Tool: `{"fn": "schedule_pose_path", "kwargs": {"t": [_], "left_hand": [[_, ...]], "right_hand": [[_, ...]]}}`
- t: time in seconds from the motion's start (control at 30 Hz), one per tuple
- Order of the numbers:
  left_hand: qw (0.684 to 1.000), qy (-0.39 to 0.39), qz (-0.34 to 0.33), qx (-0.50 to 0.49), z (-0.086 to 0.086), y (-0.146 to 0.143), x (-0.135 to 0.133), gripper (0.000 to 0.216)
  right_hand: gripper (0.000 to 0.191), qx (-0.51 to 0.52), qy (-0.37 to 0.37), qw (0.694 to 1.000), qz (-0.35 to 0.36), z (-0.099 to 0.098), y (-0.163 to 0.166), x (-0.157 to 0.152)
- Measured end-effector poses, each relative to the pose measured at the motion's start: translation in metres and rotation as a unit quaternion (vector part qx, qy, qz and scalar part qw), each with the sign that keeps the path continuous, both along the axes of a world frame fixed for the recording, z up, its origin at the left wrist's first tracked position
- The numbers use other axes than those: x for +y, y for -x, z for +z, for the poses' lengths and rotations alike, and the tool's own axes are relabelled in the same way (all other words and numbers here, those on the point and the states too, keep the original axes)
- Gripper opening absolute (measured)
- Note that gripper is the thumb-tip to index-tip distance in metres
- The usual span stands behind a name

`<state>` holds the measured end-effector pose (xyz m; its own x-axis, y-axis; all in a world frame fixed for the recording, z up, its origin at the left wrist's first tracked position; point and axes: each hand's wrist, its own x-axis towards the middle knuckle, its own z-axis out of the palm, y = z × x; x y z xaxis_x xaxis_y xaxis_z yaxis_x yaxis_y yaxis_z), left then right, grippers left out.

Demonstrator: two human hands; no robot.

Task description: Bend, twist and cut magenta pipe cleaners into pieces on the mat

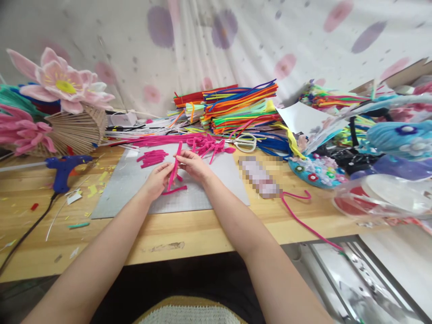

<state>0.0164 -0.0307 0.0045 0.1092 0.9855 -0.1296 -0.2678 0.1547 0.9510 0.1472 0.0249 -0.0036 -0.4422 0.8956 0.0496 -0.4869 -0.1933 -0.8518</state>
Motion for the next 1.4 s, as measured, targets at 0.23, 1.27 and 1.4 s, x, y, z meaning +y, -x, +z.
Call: {"fn": "schedule_pose_path", "kwargs": {"t": [0.23,1.27,1.4], "left_hand": [[0.997,-0.028,0.055,0.051,0.003,0.0,0.0,0.025],[0.998,0.058,-0.003,0.0,0.004,-0.007,0.002,0.022],[0.997,0.072,-0.01,0.033,0.004,-0.009,0.001,0.018]], "right_hand": [[0.027,-0.014,0.002,1.0,0.027,0.002,0.002,-0.006],[0.02,-0.014,0.082,0.993,-0.084,0.002,0.008,0.008],[0.005,-0.077,0.12,0.988,-0.065,0.011,0.003,0.014]]}}
